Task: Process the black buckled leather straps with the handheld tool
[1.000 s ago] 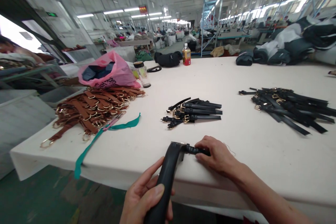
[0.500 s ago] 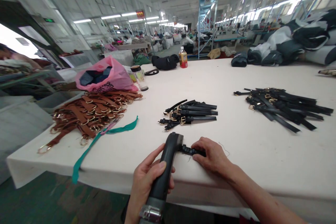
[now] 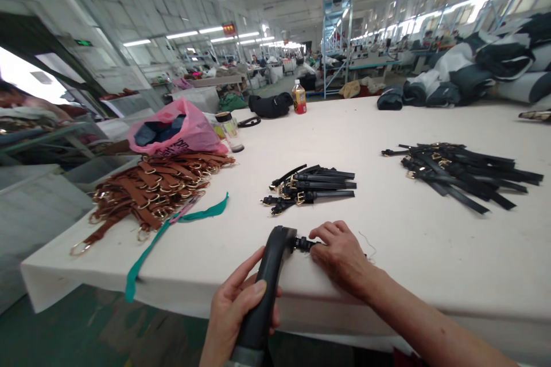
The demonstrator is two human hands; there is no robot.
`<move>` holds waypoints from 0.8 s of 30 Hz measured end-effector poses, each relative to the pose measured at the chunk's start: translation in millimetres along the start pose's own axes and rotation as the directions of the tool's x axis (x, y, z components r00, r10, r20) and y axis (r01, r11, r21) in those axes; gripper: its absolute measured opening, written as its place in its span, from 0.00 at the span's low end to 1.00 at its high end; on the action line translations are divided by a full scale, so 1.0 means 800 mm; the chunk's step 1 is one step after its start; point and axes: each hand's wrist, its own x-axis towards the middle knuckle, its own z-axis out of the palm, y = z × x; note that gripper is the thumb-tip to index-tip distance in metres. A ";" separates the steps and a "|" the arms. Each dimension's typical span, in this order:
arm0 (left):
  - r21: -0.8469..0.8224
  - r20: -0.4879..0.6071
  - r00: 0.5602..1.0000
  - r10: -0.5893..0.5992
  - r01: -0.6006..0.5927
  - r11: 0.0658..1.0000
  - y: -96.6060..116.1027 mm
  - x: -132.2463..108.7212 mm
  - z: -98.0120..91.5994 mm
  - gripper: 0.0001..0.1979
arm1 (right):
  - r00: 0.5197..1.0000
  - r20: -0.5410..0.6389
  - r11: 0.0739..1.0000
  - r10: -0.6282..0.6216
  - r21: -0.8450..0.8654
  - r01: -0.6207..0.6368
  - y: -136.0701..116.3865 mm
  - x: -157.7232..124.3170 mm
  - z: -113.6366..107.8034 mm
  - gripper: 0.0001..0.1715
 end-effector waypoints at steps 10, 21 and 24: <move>-0.038 -0.001 1.000 0.000 0.000 0.999 -0.002 -0.012 -0.001 0.37 | 0.958 0.076 0.932 0.278 0.219 -0.288 -0.006 -0.026 -0.022 0.16; -0.113 0.161 0.986 -0.051 0.070 0.991 -0.019 -0.027 0.024 0.31 | 0.876 0.261 0.873 0.406 0.174 -0.456 0.010 -0.019 -0.031 0.13; -0.075 0.153 0.987 -0.054 0.066 0.995 -0.019 -0.021 0.031 0.32 | 0.847 0.322 0.865 0.424 0.134 -0.484 0.011 -0.014 -0.039 0.12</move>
